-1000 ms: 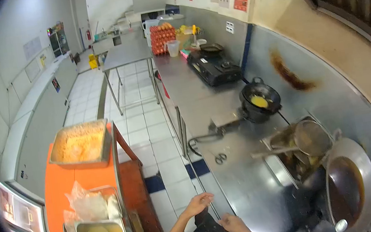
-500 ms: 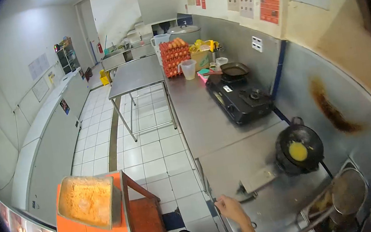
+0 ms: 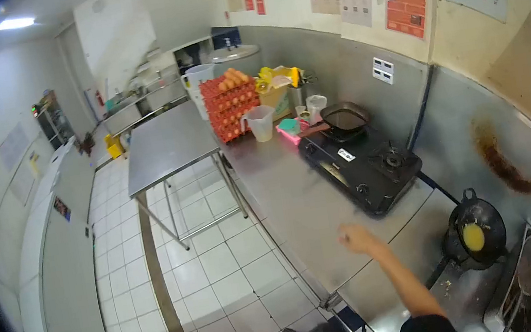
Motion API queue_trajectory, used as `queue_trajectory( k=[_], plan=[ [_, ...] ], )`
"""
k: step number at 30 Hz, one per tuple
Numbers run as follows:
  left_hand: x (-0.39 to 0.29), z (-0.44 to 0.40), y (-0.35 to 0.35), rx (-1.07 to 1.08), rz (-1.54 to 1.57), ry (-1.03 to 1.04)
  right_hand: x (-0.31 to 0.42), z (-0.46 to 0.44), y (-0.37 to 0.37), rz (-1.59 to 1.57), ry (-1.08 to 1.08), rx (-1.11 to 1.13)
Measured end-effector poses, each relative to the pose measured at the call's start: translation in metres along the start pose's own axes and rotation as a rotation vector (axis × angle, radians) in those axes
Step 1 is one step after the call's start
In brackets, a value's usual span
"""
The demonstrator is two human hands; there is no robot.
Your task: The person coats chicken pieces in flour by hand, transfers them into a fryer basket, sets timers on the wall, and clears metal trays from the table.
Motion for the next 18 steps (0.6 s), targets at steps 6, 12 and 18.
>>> queue_trajectory(
  k=[6,12,18],
  plan=[
    [-0.185,-0.203,-0.037,0.011,-0.061,0.297,-0.015,-0.134,-0.117,-0.009,0.405,-0.294],
    [-0.276,-0.304,-0.046,0.112,-0.411,0.520,-0.112,-0.256,-0.181,0.085,0.491,-0.521],
    [-0.301,-0.323,-0.055,0.182,-0.446,0.148,-0.191,-0.369,-0.270,0.262,0.671,-0.724]
  ],
)
Point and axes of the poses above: each hand's wrist, its own z-axis away from the middle knuckle, its own y-axis out of the palm, x = y × z, the point moved 5 cm from there along -z, towards the middle knuckle, and after that the axes turned 11 degrees about y, right-handed, at the moved point
